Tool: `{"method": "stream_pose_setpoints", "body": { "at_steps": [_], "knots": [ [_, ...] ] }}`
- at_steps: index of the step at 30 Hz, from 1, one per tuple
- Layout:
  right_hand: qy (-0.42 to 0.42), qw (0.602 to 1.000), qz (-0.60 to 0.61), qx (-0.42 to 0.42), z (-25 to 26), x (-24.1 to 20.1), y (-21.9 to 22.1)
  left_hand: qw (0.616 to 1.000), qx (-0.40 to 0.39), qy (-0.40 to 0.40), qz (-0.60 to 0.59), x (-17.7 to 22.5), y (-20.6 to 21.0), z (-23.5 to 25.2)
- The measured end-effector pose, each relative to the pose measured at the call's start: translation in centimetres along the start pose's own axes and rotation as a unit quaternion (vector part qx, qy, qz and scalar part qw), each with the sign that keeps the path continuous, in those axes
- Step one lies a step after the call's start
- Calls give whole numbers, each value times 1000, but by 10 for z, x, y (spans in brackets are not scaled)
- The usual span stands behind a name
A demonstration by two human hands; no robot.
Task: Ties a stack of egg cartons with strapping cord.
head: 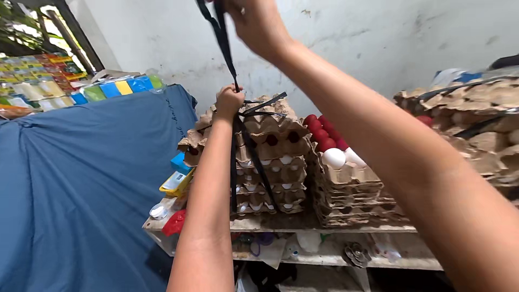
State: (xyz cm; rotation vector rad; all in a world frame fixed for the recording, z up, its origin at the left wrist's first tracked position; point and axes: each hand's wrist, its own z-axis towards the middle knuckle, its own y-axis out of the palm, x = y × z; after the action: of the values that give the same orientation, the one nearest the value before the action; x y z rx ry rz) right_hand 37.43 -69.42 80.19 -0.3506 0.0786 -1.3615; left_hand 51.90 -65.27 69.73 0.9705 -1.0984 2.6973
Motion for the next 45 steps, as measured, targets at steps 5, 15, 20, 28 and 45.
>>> {"method": "stream_pose_setpoints", "body": {
  "at_steps": [5,15,20,28,45],
  "knots": [
    [-150,979,-139,-28,-13,-43,17,991,134,0,-25,6,-3,-6],
    [212,851,-111,-466,-72,48,52,978,-15,-200,47,16,-6,-9],
    [175,855,-71,-483,-79,74,55,981,-62,-182,-11,13,-5,-8],
    [102,826,-215,-511,-67,79,63,975,18,-216,47,17,-5,-7],
    [659,671,294,169,-83,134,-51,971,34,-224,71,22,-3,-10]
  ]
}}
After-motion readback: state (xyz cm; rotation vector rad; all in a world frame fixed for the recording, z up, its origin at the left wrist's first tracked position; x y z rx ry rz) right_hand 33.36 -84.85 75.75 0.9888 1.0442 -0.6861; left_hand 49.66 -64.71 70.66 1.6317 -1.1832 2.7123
